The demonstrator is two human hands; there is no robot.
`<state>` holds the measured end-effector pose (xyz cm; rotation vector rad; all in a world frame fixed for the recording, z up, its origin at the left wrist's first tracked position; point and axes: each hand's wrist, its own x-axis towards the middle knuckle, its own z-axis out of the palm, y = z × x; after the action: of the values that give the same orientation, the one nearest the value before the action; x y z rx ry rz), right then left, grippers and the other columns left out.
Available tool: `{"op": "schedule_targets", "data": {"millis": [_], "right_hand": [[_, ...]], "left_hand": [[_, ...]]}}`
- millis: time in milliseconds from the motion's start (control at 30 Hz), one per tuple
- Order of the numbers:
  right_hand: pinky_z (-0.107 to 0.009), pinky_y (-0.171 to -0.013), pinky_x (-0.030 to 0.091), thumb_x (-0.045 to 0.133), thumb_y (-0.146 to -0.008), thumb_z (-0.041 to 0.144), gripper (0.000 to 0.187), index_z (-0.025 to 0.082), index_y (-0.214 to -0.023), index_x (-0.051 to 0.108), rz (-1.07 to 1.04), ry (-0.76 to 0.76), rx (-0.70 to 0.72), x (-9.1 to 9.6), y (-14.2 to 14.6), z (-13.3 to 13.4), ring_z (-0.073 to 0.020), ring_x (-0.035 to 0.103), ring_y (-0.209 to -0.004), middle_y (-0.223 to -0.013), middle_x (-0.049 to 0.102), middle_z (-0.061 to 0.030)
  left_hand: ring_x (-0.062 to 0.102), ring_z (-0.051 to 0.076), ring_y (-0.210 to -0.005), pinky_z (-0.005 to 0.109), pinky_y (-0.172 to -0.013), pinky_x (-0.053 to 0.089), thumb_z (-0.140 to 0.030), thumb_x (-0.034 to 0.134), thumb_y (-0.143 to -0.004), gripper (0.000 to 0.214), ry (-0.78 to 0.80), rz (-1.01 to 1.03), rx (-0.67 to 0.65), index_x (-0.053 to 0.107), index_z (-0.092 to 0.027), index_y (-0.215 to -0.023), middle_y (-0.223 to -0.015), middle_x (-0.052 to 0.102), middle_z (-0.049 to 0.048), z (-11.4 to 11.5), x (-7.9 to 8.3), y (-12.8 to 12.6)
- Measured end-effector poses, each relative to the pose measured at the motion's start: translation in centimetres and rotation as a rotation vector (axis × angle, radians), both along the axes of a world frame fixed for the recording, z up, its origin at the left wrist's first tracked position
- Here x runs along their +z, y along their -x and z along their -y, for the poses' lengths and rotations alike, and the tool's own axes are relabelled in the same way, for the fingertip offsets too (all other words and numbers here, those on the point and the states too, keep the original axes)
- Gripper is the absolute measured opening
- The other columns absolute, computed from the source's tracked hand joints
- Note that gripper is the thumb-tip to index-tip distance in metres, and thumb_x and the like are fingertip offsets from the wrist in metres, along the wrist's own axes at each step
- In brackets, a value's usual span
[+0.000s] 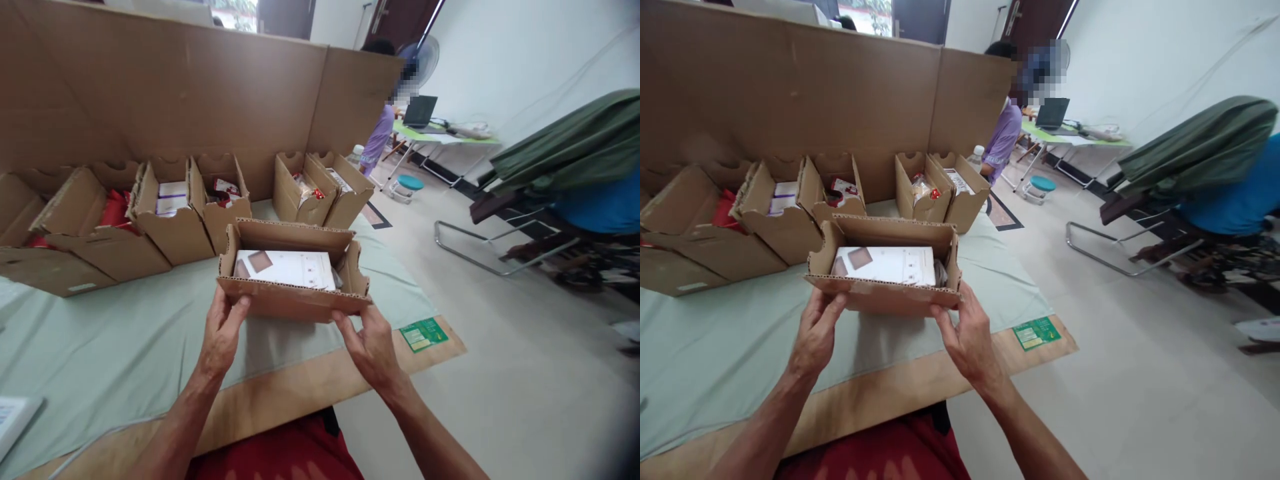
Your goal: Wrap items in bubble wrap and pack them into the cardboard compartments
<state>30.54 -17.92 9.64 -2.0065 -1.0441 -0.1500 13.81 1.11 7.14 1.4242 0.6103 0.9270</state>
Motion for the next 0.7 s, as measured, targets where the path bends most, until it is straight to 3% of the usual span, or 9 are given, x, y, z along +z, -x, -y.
{"op": "schedule_targets", "data": {"millis": [133, 233, 333, 500, 600, 700], "right_hand": [[-0.053, -0.092, 0.058, 0.056, -0.1, 0.041, 0.035, 0.021, -0.128, 0.062, 0.062, 0.01, -0.079, -3.8, 1.5, 1.0, -0.0359, 0.065, -0.113, -0.117, 0.069, -0.0164], [-0.056, -0.095, 0.056, 0.06, -0.098, 0.039, 0.047, 0.02, -0.14, 0.054, 0.125, -0.02, -0.088, -5.8, 2.4, 1.6, -0.0368, 0.063, -0.119, -0.128, 0.064, -0.0192], [-0.053, -0.095, 0.057, 0.064, -0.097, 0.037, 0.054, 0.024, -0.147, 0.047, 0.063, -0.061, -0.043, -7.1, 2.2, 2.8, -0.0322, 0.067, -0.112, -0.127, 0.066, -0.0156], [-0.051, -0.092, 0.06, 0.072, -0.088, 0.052, 0.073, 0.024, -0.149, 0.044, -0.28, -0.104, -0.078, -7.5, -1.9, 2.5, -0.0333, 0.064, -0.122, -0.14, 0.06, -0.0173], [-0.047, -0.087, 0.062, 0.077, -0.078, 0.062, 0.081, 0.022, -0.143, 0.05, -0.456, -0.085, 0.109, -7.4, -4.8, 0.5, -0.0338, 0.064, -0.121, -0.139, 0.062, -0.0169], [-0.042, -0.081, 0.062, 0.077, -0.079, 0.061, 0.067, 0.023, -0.131, 0.059, -0.529, -0.067, 0.268, -7.3, -6.7, -1.8, -0.0276, 0.07, -0.101, -0.126, 0.069, -0.0119]], "left_hand": [[0.054, 0.028, -0.136, 0.043, -0.121, 0.036, -0.032, 0.063, -0.085, 0.045, 0.125, 0.043, -0.007, 0.066, -0.023, -0.129, -0.137, 0.067, 0.0054, -1.3, -2.1, -1.8], [0.053, 0.028, -0.138, 0.045, -0.123, 0.034, -0.027, 0.057, -0.08, 0.049, 0.153, 0.039, 0.009, 0.065, -0.021, -0.128, -0.137, 0.067, 0.0053, -3.2, -2.2, -4.7], [0.045, 0.028, -0.146, 0.045, -0.126, 0.028, -0.031, 0.056, -0.083, 0.056, 0.15, -0.035, 0.061, 0.058, -0.021, -0.138, -0.15, 0.058, 0.0079, -4.1, -2.1, -6.8], [0.027, 0.028, -0.157, 0.046, -0.13, 0.019, -0.047, 0.061, -0.091, 0.073, 0.155, -0.118, 0.056, 0.038, -0.023, -0.156, -0.169, 0.032, 0.0105, -1.1, -3.4, -6.6], [0.019, 0.025, -0.16, 0.043, -0.131, 0.015, -0.057, 0.055, -0.096, 0.077, 0.118, -0.139, 0.013, 0.028, -0.026, -0.161, -0.173, 0.022, 0.0076, 1.0, -4.1, -6.6], [0.016, 0.025, -0.161, 0.041, -0.131, 0.012, -0.063, 0.047, -0.098, 0.078, 0.077, -0.132, -0.015, 0.026, -0.025, -0.163, -0.174, 0.021, 0.0078, 1.7, -4.3, -8.0]]}}
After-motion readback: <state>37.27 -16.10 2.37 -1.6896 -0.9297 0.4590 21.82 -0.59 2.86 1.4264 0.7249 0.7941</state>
